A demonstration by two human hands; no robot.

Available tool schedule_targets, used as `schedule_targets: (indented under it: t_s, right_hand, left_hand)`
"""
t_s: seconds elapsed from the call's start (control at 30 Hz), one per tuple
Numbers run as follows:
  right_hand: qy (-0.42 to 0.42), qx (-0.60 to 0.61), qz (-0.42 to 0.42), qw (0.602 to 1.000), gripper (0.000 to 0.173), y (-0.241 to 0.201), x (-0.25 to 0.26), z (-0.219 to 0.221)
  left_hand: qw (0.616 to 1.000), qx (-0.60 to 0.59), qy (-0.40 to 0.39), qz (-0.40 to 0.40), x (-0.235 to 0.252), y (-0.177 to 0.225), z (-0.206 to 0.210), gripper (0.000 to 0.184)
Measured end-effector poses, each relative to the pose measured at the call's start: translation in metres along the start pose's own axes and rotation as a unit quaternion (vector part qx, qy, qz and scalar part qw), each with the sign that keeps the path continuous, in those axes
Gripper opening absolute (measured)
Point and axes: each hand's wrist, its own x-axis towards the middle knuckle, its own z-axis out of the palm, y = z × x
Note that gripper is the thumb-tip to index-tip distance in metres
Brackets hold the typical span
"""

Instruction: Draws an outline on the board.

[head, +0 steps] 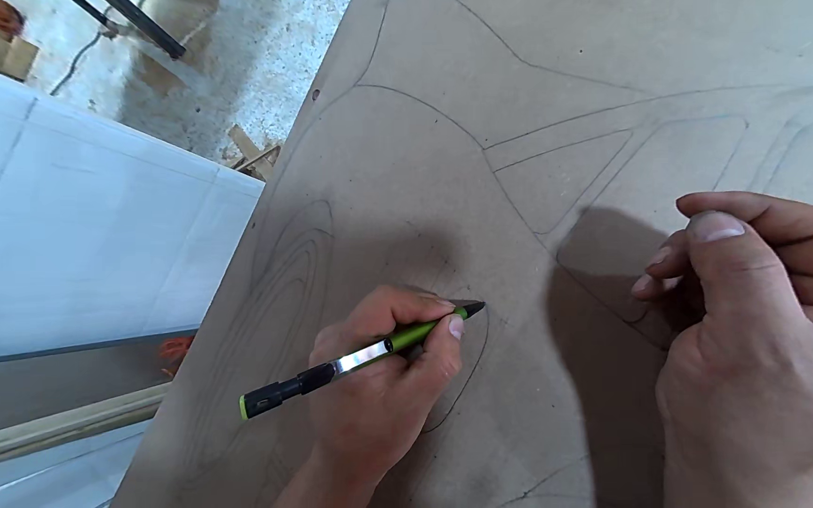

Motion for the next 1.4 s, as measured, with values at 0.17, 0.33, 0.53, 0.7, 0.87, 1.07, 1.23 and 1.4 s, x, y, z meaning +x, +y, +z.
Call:
schedule_targets:
  t_s: [0.17,0.33,0.53,0.7,0.87,1.07,1.23,1.4]
  right_hand:
    - [0.005,0.007,0.000,1.000,0.018,0.001,0.001,0.001]
    - [0.003,0.018,0.003,1.000,0.018,0.004,0.001,0.000]
    - [0.003,0.014,-0.005,1.000,0.018,0.004,0.001,-0.001]
    - [0.005,0.014,-0.001,1.000,0.018,0.004,0.001,0.000]
    - [0.002,0.012,-0.003,1.000,0.019,0.005,0.001,-0.001]
    - [-0.003,0.009,-0.005,1.000,0.020,0.005,0.001,-0.001]
    - [-0.001,0.001,0.003,1.000,0.020,0.006,0.000,-0.002]
    - [-0.001,0.009,-0.010,1.000,0.017,0.010,0.002,0.000]
  left_hand:
    - [1.000,-0.012,0.005,0.003,0.000,0.000,0.001,0.008]
    - [1.000,-0.015,0.014,0.004,0.000,0.000,0.002,0.008]
    - [1.000,-0.005,0.023,-0.011,0.000,0.001,0.003,0.006]
    - [0.999,-0.007,0.032,-0.019,-0.001,0.001,0.003,0.005]
    - [0.999,0.000,0.044,-0.025,-0.001,0.003,0.004,0.004]
    - [0.998,0.006,0.051,-0.035,-0.001,0.004,0.005,0.004]
    - [0.990,-0.118,0.039,-0.073,0.001,0.001,-0.006,0.007]
    - [0.982,-0.152,-0.018,-0.115,0.022,-0.009,-0.043,0.001]
